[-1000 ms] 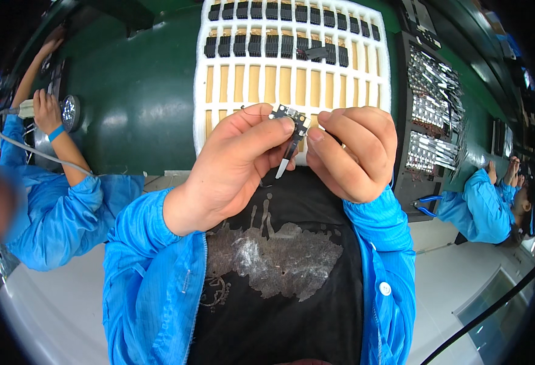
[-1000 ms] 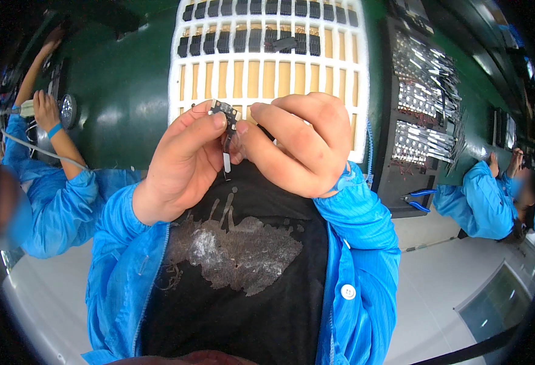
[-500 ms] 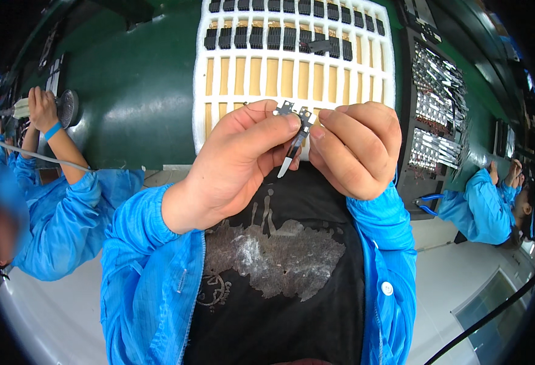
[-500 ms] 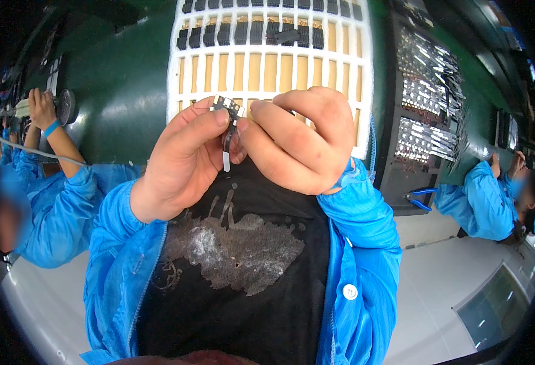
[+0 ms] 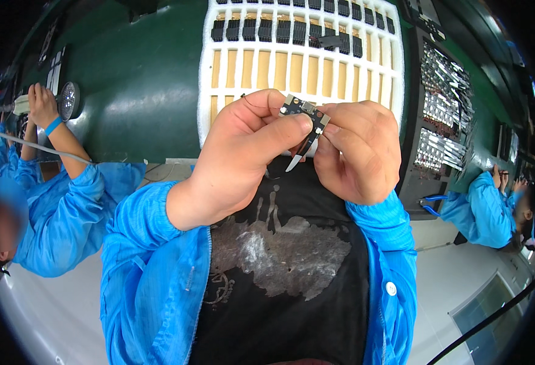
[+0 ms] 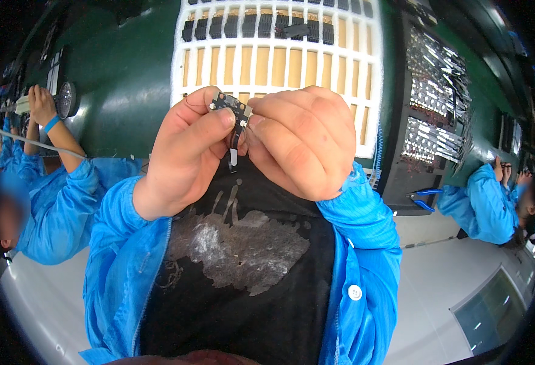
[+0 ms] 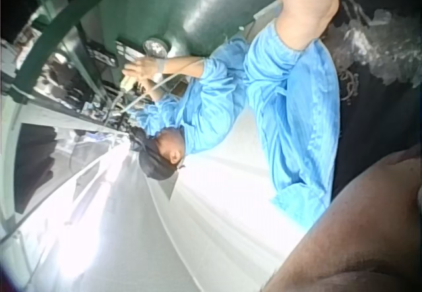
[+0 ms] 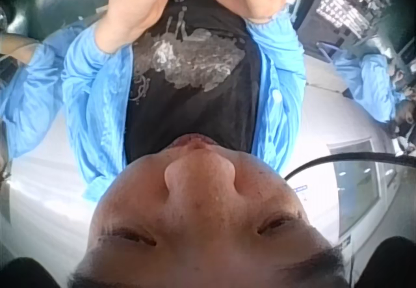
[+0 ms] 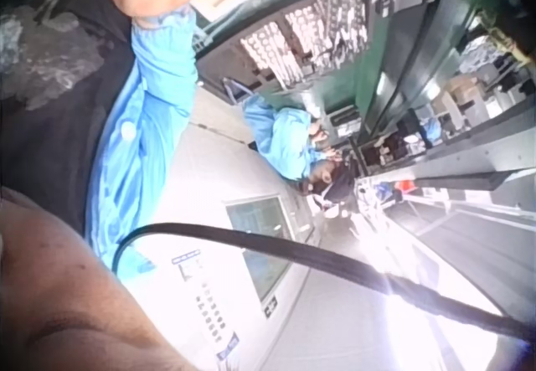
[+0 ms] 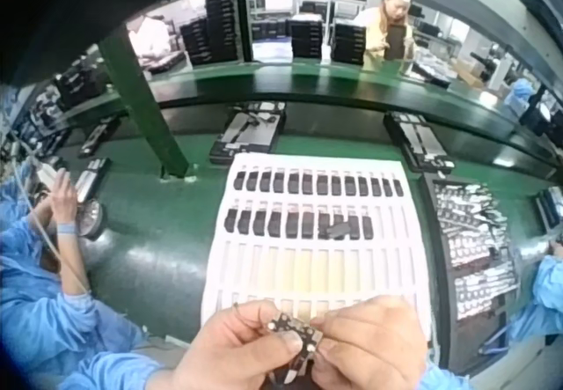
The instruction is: Assemble and inspect electronic circuit board components on an assembly line.
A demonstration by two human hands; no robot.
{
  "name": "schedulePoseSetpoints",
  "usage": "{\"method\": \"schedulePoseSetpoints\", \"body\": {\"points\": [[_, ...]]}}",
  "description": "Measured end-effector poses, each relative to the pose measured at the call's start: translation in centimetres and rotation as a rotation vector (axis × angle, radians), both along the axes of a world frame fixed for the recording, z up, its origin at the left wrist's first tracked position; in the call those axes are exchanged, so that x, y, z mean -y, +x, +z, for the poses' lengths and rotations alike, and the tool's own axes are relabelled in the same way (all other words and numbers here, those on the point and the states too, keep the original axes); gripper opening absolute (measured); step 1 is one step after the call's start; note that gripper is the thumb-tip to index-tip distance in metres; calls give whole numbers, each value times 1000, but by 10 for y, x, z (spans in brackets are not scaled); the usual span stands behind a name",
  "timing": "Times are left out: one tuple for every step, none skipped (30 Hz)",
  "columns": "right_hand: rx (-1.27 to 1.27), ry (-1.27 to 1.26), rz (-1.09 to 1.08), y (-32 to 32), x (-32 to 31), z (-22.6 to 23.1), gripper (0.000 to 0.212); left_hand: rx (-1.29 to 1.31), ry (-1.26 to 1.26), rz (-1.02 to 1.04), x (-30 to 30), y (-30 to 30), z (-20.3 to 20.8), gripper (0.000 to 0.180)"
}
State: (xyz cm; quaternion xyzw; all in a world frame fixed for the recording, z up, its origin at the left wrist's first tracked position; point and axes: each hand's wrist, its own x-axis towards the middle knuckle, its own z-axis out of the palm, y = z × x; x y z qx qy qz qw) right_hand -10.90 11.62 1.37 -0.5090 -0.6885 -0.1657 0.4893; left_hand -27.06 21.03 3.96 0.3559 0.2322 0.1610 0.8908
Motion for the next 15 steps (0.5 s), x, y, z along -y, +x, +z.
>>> {"method": "schedulePoseSetpoints", "body": {"points": [[6, -17, 1, -1, 1, 2, 40, -3, -21, 35, 1, 1, 3, 12], [12, -34, 3, -2, 1, 3, 40, -5, -42, 69, 1, 2, 4, 4], [10, -34, 3, -2, 2, 4, 40, -8, -42, 69, 1, 1, 3, 4], [-2, -52, 11, -3, 3, 5, 40, 3, -20, 76, 1, 1, 3, 4], [-14, -69, 18, -3, 3, 6, 40, 14, 2, 82, 2, 1, 2, 5], [-14, -69, 19, -4, 3, 6, 40, 14, 2, 83, 2, 0, 1, 5], [-28, -74, 18, -5, 3, 6, 40, 14, 17, 95, 2, 1, 1, 5], [-42, -78, 17, -6, 3, 6, 39, 13, 31, 107, 3, 1, 1, 5], [-41, -78, 19, -7, 3, 6, 39, 15, 31, 108, 3, 1, 0, 5], [-59, -83, 15, -8, 4, 6, 39, 7, 51, 118, 3, 1, 0, 6], [-77, -88, 11, -9, 4, 5, 38, 0, 71, 127, 3, 1, -1, 6], [-76, -88, 12, -10, 4, 5, 38, 1, 71, 128, 3, 0, -1, 6], [-99, -102, 9, -12, 4, 5, 36, -3, 90, 128, 3, 0, -2, 7], [-121, -115, 7, -13, 3, 5, 34, -7, 110, 127, 3, -1, -2, 8], [-120, -115, 9, -15, 3, 5, 34, -7, 110, 129, 3, -2, -5, 8]]}}
